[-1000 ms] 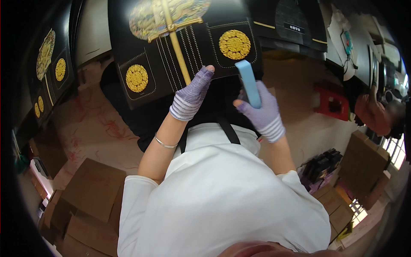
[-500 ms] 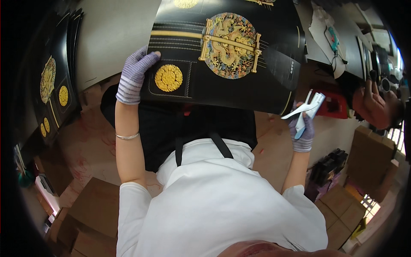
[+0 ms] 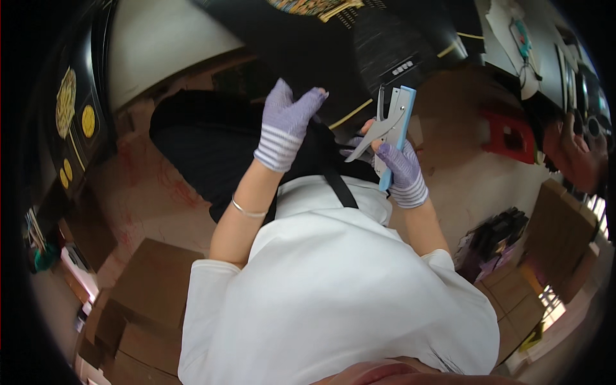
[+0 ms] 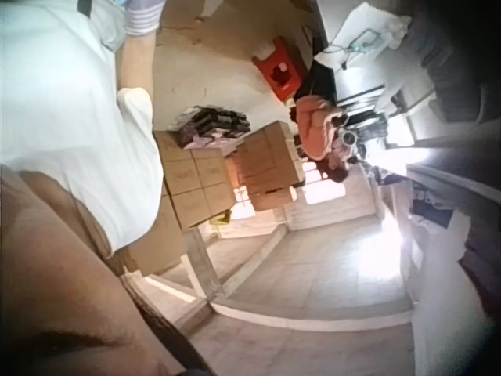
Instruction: Stapling the edges of decorative black and gold folders in a packaging facility.
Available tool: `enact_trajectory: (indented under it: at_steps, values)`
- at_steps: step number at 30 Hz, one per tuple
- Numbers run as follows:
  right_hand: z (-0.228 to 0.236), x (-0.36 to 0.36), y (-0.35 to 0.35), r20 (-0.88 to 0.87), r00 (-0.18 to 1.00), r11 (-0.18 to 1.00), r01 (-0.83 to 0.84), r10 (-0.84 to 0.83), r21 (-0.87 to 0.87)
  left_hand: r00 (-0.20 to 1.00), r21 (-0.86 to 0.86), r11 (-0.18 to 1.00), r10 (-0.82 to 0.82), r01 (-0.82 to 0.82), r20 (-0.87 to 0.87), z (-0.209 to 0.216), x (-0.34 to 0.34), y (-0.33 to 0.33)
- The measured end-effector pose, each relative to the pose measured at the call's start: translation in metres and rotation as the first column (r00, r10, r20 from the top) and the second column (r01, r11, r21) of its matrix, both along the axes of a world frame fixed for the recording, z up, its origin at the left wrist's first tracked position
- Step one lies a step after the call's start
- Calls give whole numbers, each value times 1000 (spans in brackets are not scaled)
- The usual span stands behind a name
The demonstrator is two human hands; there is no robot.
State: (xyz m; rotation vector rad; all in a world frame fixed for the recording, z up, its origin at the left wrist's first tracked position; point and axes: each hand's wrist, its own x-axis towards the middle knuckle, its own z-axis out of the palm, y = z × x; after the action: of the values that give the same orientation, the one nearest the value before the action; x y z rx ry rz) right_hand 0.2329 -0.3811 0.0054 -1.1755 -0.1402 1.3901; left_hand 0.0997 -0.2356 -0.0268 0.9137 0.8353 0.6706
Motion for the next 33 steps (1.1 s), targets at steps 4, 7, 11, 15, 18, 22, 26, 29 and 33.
enact_trajectory:
  at_steps: [4,7,11,15,18,22,26,29,33]
  values:
    - [-4,6,-17,317,856,913,-389,408,-125,1000,49,999,11,-10,-11,4,-13,17]
    - [-9,5,-20,581,475,745,-511,661,-429,995,111,994,13,-2,-96,3,-15,18]
    - [-6,-5,-11,591,468,746,-516,657,-421,990,110,994,30,-15,-138,6,-18,20]
    - [2,-12,-5,635,413,746,-494,653,-446,990,116,993,35,-19,-139,8,-21,22]
    - [8,-14,-4,627,357,712,-478,692,-514,992,144,990,30,-12,-126,7,-20,19]
    - [2,-14,2,682,350,753,-452,643,-478,993,185,983,38,-17,-113,6,-18,15]
    - [-9,-17,14,714,365,790,-419,597,-447,995,88,996,-19,28,-103,13,-16,13]
    - [-16,-17,18,745,338,813,-339,575,-474,993,178,984,9,13,-117,11,-13,15]
    - [-10,-2,18,728,335,786,-424,598,-450,995,81,996,-29,37,-94,21,-23,20]
